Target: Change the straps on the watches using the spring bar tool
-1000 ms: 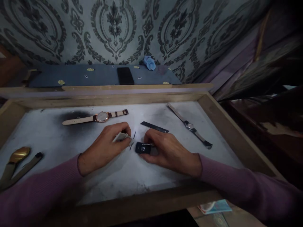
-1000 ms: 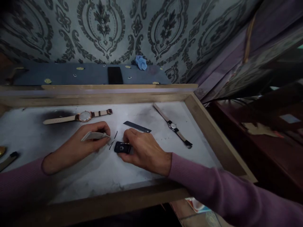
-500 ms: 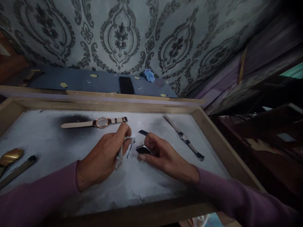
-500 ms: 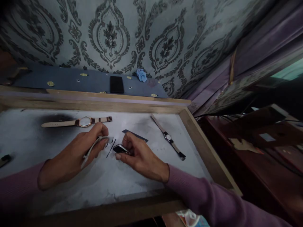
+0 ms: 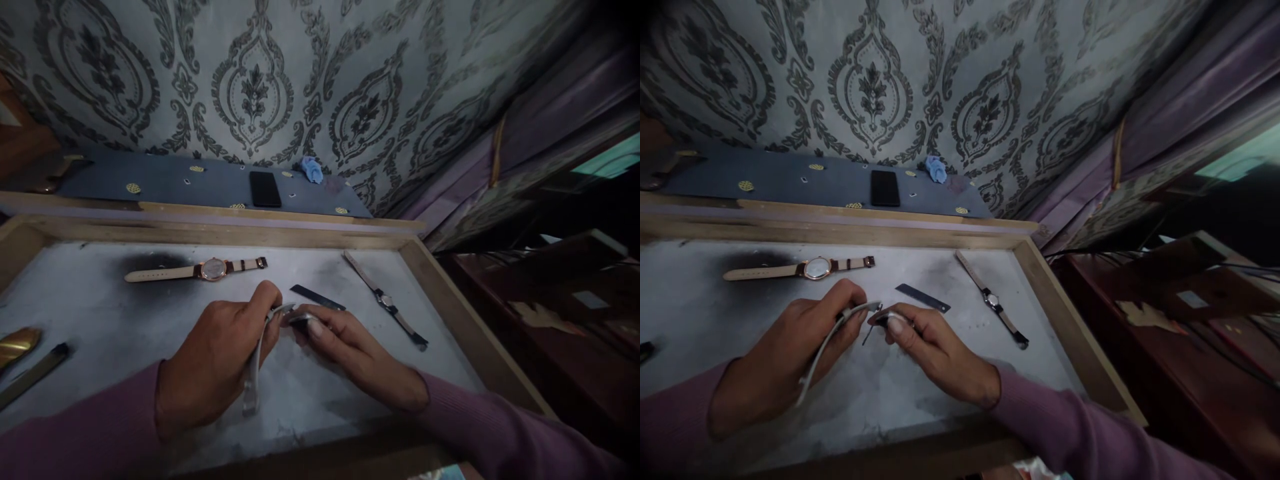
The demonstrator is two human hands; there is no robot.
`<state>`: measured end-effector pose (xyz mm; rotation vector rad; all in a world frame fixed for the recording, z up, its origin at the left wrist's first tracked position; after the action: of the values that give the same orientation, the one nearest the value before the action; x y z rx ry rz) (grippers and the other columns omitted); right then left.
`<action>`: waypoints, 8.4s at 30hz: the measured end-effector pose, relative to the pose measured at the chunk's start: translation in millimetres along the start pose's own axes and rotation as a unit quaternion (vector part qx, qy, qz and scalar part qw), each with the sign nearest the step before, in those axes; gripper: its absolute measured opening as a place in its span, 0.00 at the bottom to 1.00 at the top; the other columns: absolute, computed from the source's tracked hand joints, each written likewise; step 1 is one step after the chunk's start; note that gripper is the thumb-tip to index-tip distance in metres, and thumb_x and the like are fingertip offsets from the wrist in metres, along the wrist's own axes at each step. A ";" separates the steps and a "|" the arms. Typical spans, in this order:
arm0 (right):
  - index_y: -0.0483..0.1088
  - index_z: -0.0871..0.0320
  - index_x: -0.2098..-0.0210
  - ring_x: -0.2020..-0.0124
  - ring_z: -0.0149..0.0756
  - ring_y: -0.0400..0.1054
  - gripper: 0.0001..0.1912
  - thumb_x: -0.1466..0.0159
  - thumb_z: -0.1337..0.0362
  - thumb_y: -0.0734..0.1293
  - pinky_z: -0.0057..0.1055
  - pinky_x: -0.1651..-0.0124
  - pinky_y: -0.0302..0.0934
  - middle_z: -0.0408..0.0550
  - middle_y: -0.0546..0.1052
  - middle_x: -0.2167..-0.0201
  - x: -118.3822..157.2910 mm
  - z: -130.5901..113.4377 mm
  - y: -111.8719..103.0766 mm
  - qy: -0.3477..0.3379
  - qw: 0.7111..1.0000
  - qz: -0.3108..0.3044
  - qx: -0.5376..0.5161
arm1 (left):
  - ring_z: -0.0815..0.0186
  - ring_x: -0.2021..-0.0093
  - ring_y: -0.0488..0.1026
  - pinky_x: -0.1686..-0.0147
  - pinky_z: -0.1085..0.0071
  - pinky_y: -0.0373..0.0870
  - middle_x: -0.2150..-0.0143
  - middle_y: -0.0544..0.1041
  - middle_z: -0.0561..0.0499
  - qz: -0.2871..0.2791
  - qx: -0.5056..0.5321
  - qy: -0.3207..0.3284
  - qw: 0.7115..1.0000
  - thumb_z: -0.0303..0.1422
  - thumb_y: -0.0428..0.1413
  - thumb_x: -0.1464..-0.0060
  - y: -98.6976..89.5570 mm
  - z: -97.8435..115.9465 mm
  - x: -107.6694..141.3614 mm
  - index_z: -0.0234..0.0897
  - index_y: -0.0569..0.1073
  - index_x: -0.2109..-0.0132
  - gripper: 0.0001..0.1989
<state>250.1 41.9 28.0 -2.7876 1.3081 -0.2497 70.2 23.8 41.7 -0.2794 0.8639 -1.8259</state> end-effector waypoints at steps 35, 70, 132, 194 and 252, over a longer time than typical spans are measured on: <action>0.62 0.60 0.64 0.80 0.20 0.54 0.18 0.32 0.50 0.58 0.23 0.79 0.45 0.42 0.62 0.73 -2.7 13.5 4.5 0.053 0.982 -0.040 -0.179 | 0.72 0.79 0.68 0.78 0.74 0.57 0.75 0.72 0.57 0.065 -0.114 0.123 0.984 0.25 0.46 0.37 2.7 2.2 4.5 0.34 0.67 0.56 0.07; 0.57 0.58 0.70 0.77 0.25 0.50 0.17 0.29 0.55 0.53 0.25 0.76 0.50 0.39 0.57 0.77 5.6 0.0 12.1 0.010 0.997 0.068 0.036 | 0.70 0.76 0.62 0.75 0.72 0.59 0.74 0.67 0.54 0.002 0.012 0.103 0.995 0.23 0.44 0.40 16.6 7.7 2.0 0.33 0.67 0.66 0.09; 0.65 0.60 0.49 0.57 0.38 0.68 0.13 0.32 0.67 0.57 0.38 0.53 0.64 0.53 0.73 0.57 43.7 3.0 -34.7 -0.076 0.915 0.087 0.387 | 0.72 0.70 0.74 0.70 0.79 0.70 0.68 0.74 0.53 -0.108 0.486 -0.282 0.820 0.32 0.61 0.48 14.5 -25.0 -1.4 0.35 0.71 0.58 0.11; 0.60 0.60 0.59 0.71 0.28 0.72 0.12 0.36 0.61 0.67 0.21 0.75 0.62 0.45 0.75 0.72 -6.5 1.6 -6.7 -0.036 0.991 0.002 -0.127 | 0.72 0.73 0.72 0.75 0.79 0.66 0.69 0.74 0.51 -0.077 0.569 -0.251 0.779 0.33 0.58 0.44 21.7 -23.0 -2.0 0.33 0.69 0.58 0.09; 0.56 0.54 0.66 0.80 0.28 0.58 0.06 0.32 0.62 0.57 0.26 0.77 0.52 0.40 0.66 0.76 12.6 -3.5 0.3 -0.187 0.959 0.023 0.213 | 0.73 0.77 0.58 0.78 0.77 0.56 0.77 0.62 0.57 -0.091 0.411 -0.193 0.887 0.29 0.49 0.46 26.0 -2.9 10.3 0.38 0.67 0.65 0.03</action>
<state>257.1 32.1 32.9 -2.2982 1.0747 0.0047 82.8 11.0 20.1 -0.1646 -0.2524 -2.0429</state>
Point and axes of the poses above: each hand's wrist, its own x-axis away from the middle knuckle, its own y-axis out of the palm, z = x × y, the point moved 2 cm from there along -x, towards the middle knuckle
